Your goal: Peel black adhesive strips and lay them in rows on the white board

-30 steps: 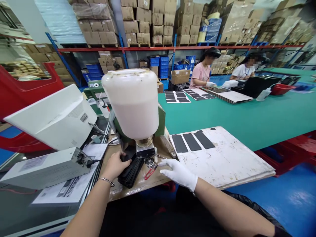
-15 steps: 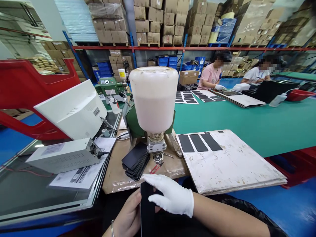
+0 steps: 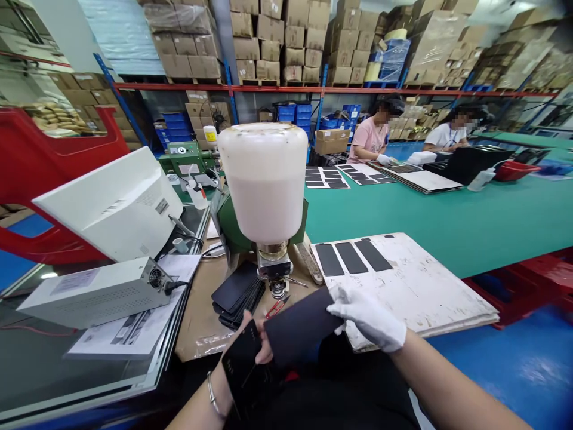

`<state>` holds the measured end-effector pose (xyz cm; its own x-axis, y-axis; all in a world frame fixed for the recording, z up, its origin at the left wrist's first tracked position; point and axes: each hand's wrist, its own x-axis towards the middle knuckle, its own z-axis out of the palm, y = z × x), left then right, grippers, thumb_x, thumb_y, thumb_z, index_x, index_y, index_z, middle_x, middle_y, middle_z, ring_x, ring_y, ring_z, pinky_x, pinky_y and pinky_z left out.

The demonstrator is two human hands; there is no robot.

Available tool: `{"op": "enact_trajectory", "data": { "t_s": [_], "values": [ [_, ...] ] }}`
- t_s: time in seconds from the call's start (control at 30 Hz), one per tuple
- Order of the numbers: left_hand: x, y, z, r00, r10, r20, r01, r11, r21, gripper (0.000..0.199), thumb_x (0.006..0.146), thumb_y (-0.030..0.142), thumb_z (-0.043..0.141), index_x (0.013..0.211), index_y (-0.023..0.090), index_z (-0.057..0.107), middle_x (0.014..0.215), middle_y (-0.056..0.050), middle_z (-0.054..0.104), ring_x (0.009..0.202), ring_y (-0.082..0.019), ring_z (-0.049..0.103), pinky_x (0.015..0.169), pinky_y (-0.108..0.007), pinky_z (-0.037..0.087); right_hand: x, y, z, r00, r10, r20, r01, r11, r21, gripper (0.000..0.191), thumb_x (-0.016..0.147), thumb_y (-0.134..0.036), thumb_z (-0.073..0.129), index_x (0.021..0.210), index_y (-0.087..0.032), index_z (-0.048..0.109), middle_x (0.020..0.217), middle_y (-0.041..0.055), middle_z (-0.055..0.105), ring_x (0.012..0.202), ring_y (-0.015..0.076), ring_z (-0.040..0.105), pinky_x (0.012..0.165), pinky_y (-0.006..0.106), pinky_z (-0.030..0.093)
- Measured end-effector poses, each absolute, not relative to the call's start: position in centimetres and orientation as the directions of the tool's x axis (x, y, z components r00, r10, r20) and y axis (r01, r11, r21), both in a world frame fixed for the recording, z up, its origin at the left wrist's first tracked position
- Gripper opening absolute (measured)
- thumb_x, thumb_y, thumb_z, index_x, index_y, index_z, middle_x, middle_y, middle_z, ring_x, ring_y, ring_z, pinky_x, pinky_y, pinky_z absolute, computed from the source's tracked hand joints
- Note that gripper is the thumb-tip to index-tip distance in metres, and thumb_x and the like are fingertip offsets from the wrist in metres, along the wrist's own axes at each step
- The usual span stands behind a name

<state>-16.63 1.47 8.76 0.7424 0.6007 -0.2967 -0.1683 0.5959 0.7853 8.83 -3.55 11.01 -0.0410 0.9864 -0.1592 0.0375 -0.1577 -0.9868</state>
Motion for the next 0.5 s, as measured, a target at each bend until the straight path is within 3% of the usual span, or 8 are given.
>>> {"op": "enact_trajectory", "data": {
  "t_s": [0.07,0.13,0.2,0.33,0.5],
  "values": [
    [-15.2,2.6,9.6,0.775,0.569,-0.275,-0.082,0.522,0.849,0.060,0.066,0.071,0.055,0.066,0.011,0.064,0.035,0.001,0.048,0.027,-0.007,0.036,0.032,-0.020,0.021,9.8,-3.6,11.6,-0.006,0.991,-0.134,-0.147,-0.133,-0.980,0.020,0.075,-0.032,0.065,0.073,-0.015,0.055,0.064,-0.0017,0.055,0.052,0.0086,0.052,0.044,0.020,0.044],
    [-13.6,3.0,10.6,0.744,0.616,-0.259,-0.086,0.472,0.877,0.043,0.071,0.054,0.064,0.080,0.012,0.062,0.050,-0.002,0.060,0.027,-0.005,0.036,0.032,-0.019,0.014,10.5,-3.6,11.9,0.041,0.992,-0.120,-0.247,-0.106,-0.963,0.022,0.074,-0.030,0.067,0.070,-0.015,0.052,0.062,-0.0031,0.052,0.048,0.0070,0.050,0.040,0.018,0.043],
    [-12.2,2.9,11.9,0.702,0.670,-0.242,-0.076,0.408,0.910,0.034,0.073,0.043,0.066,0.088,0.014,0.056,0.063,-0.003,0.066,0.028,-0.003,0.037,0.032,-0.018,0.012,11.2,-3.5,12.0,0.074,0.987,-0.143,-0.327,-0.111,-0.939,0.022,0.073,-0.028,0.069,0.069,-0.015,0.052,0.061,-0.0036,0.052,0.045,0.0065,0.051,0.037,0.017,0.044],
    [-10.7,2.6,13.9,0.675,0.703,-0.224,-0.050,0.346,0.937,0.032,0.076,0.045,0.059,0.084,0.015,0.049,0.058,-0.001,0.064,0.027,-0.003,0.035,0.032,-0.017,0.013,12.2,-2.8,11.7,0.070,0.968,-0.242,-0.423,-0.191,-0.886,0.021,0.070,-0.026,0.072,0.074,-0.014,0.055,0.063,-0.0033,0.055,0.041,0.0082,0.053,0.032,0.019,0.044],
    [-14.4,2.7,14.7,0.559,0.790,-0.252,-0.051,0.336,0.941,0.026,0.079,0.042,0.055,0.080,0.017,0.047,0.056,0.000,0.062,0.029,-0.004,0.035,0.032,-0.017,0.014,8.9,-1.1,12.4,-0.076,0.977,-0.201,-0.402,-0.215,-0.890,0.022,0.072,-0.029,0.069,0.072,-0.014,0.053,0.059,-0.0024,0.058,0.039,0.0110,0.056,0.033,0.021,0.043]
  ]
}}
